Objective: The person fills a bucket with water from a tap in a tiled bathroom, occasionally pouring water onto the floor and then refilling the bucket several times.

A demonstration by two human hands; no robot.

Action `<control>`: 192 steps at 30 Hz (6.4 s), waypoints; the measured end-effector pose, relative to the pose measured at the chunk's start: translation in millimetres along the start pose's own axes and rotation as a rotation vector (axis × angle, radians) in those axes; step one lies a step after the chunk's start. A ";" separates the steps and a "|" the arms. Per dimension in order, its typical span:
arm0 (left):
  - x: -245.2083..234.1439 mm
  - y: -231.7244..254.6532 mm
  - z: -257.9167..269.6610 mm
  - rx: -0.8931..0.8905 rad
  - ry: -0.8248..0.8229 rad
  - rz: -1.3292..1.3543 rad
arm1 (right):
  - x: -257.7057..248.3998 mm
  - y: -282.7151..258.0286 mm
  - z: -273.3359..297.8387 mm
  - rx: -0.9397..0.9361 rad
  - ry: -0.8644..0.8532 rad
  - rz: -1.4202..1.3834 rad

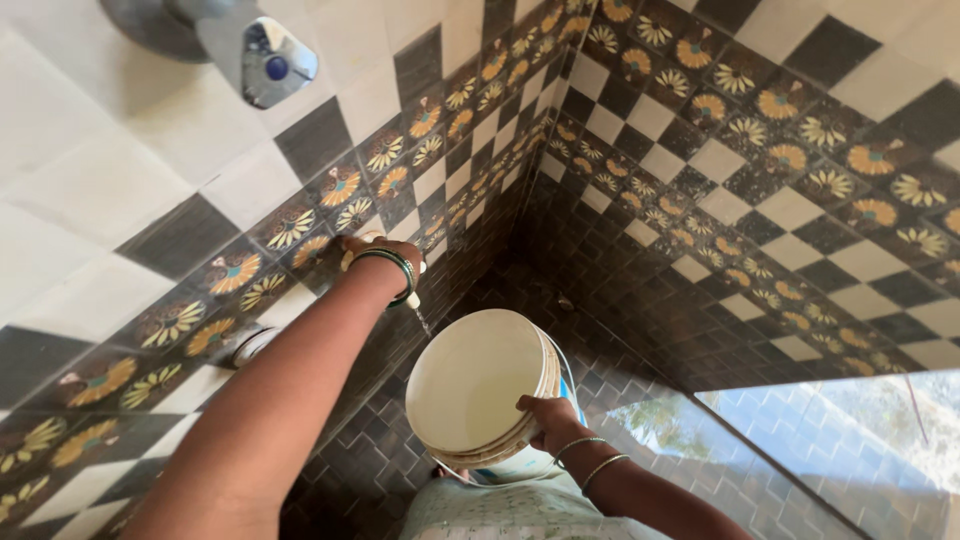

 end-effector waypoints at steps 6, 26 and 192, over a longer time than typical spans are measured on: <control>-17.0 9.2 17.8 0.051 0.001 -0.111 | 3.0 2.8 2.8 -0.004 0.019 -0.024; 159.4 194.6 73.5 0.733 0.110 0.309 | -44.7 44.9 39.5 0.176 -0.195 -0.504; 24.7 -3.0 -31.7 -0.341 0.912 1.185 | 3.5 -1.3 149.4 -0.105 0.167 -0.489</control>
Point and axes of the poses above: each hand's wrist, its own z-axis away from the middle knuckle, its own x-axis out of the palm, y = z × x, the point moved 9 cm from there along -z, towards the middle knuckle, and after that the axes turned 14 degrees about y, right-handed, at the moved point
